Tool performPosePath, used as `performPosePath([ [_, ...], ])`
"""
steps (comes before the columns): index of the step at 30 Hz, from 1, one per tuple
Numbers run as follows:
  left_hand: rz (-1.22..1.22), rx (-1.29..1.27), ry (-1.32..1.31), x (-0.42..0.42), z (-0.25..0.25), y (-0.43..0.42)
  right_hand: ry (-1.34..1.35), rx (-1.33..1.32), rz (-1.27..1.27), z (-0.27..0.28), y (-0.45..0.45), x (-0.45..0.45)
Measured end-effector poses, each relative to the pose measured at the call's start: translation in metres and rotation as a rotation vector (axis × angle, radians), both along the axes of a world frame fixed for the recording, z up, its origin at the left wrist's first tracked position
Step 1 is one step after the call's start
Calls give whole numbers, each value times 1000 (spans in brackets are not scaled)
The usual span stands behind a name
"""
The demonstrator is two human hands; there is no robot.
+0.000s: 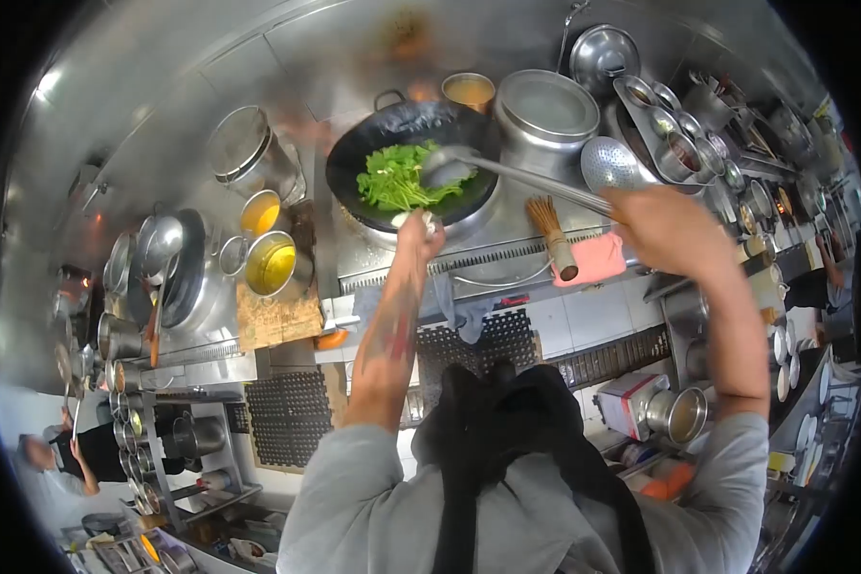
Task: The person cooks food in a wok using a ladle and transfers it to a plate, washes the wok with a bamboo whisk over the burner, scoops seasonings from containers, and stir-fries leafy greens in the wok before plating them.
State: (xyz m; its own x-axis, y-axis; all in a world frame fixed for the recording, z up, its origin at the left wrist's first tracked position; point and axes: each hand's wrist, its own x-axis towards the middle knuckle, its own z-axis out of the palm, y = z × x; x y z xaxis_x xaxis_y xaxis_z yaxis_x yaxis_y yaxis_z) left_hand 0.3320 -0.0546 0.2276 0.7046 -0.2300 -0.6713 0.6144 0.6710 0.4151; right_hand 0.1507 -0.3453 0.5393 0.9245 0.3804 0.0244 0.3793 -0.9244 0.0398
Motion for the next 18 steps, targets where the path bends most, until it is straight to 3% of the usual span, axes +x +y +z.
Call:
performPosePath([
  [3,192,-9,12,-56,57,-4,195,-58,-57,42,5,-26],
  [5,205,-112,16,-56,74,-4,184,-70,-104,15,24,-10],
  [8,7,-15,-170,-6,7,-3,254,-60,-79,-69,55,33],
  [10,14,8,-188,-25,-38,-5,76,65,-140,-143,74,66],
  [12,21,92,-190,-61,-83,-11,-9,95,-162,-145,81,58],
  [14,32,188,-230,-106,-60,-16,-97,87,-195,-129,77,51],
  [17,193,-11,-128,-76,-50,-3,17,-97,-166,-31,43,19],
  [18,244,-8,-116,-64,1,2,-100,50,9,-3,19,3],
])
